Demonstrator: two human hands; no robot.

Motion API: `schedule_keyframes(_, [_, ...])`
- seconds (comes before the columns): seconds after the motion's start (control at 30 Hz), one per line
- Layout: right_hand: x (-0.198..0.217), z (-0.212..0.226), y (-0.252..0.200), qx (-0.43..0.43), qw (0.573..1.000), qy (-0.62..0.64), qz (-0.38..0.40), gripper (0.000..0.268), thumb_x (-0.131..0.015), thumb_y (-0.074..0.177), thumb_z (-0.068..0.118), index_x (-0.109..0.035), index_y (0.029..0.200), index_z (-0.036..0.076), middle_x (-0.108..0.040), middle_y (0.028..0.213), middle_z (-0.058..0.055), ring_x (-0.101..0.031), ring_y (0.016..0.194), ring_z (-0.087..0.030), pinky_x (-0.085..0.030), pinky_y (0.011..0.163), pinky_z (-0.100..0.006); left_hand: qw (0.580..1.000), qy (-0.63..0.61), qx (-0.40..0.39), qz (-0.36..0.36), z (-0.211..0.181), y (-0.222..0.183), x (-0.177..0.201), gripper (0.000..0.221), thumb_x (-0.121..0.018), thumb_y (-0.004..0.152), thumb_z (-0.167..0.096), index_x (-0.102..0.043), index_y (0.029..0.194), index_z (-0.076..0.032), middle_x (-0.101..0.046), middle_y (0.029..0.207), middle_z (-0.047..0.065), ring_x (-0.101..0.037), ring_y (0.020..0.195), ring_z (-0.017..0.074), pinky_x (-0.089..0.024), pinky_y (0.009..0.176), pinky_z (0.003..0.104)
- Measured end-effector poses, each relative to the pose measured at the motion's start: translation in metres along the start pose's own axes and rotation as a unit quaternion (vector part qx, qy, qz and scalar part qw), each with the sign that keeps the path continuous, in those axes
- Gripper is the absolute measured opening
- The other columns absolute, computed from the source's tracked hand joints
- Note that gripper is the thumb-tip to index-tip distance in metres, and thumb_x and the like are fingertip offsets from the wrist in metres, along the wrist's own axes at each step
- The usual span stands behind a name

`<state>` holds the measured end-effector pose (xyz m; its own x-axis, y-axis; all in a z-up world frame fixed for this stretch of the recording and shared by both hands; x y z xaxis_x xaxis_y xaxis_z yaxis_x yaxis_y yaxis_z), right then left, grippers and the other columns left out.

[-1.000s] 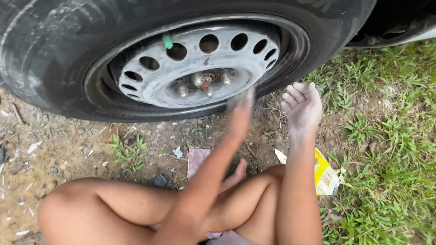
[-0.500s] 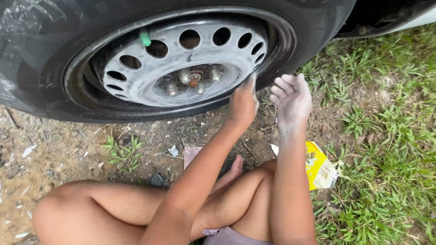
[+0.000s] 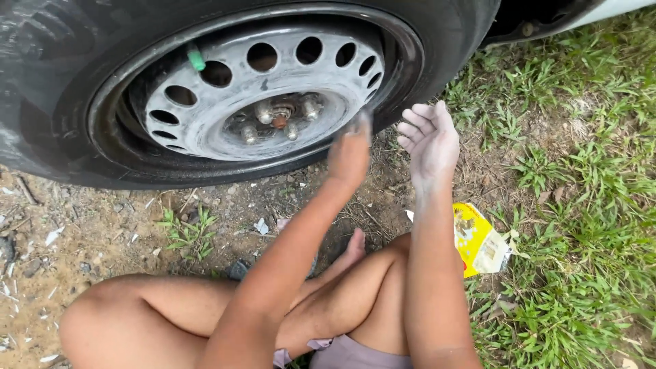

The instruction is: Sanding the metal rim of a car wheel using sandpaper to prepare the surface.

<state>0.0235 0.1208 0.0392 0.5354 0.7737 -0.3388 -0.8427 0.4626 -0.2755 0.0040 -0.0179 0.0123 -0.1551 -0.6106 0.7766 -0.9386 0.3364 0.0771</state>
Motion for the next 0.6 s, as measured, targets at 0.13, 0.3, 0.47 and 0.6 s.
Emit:
schedule_keyframes(0.13, [-0.001, -0.011, 0.001, -0.019, 1.0, -0.007, 0.009, 0.04, -0.052, 0.098, 0.052, -0.069, 0.096, 0.015, -0.078, 0.095, -0.006, -0.074, 0.076, -0.018, -0.06, 0.068, -0.031, 0.997, -0.041, -0.01, -0.066, 0.02, 0.015, -0.043, 0.073, -0.054, 0.084, 0.021, -0.033, 0.153, 0.011, -0.051, 0.144, 0.04, -0.053, 0.134, 0.0505, -0.052, 0.108, 0.056])
schedule_keyframes(0.3, [0.004, -0.001, -0.002, -0.012, 1.0, -0.002, -0.003, 0.039, -0.055, 0.094, 0.054, -0.068, 0.098, 0.018, -0.077, 0.095, 0.0, -0.074, 0.078, -0.013, -0.059, 0.068, -0.028, 0.985, 0.165, -0.037, -0.036, 0.078, -0.024, -0.034, 0.059, -0.067, 0.083, 0.014, -0.054, 0.141, 0.009, -0.065, 0.13, 0.032, -0.064, 0.125, 0.0402, -0.051, 0.109, 0.047])
schedule_keyframes(0.47, [-0.012, 0.007, -0.016, -0.001, 1.0, -0.009, -0.005, 0.036, -0.053, 0.097, 0.05, -0.068, 0.096, 0.018, -0.077, 0.092, -0.001, -0.073, 0.076, -0.013, -0.057, 0.068, -0.028, 0.999, 0.039, 0.019, 0.008, 0.045, -0.012, -0.025, 0.068, -0.059, 0.087, 0.014, -0.039, 0.151, 0.002, -0.056, 0.137, 0.035, -0.068, 0.112, 0.0464, -0.062, 0.092, 0.055])
schedule_keyframes(0.6, [-0.011, -0.018, 0.0, -0.012, 0.999, -0.046, 0.007, 0.038, -0.05, 0.1, 0.05, -0.069, 0.097, 0.017, -0.078, 0.095, -0.005, -0.073, 0.078, -0.016, -0.057, 0.071, -0.031, 0.996, -0.081, 0.025, -0.031, -0.001, 0.005, -0.011, 0.08, -0.053, 0.083, 0.024, -0.029, 0.157, 0.006, -0.049, 0.146, 0.039, -0.052, 0.133, 0.0524, -0.056, 0.103, 0.055])
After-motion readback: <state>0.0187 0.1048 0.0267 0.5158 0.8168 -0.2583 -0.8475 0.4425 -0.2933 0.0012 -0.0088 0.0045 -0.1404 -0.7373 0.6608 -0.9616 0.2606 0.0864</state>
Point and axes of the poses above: each hand's wrist, its own y-axis towards the middle knuckle, its own x-axis out of the back of the hand, z = x × y, the point moved 1 cm from there along y, towards the middle knuckle
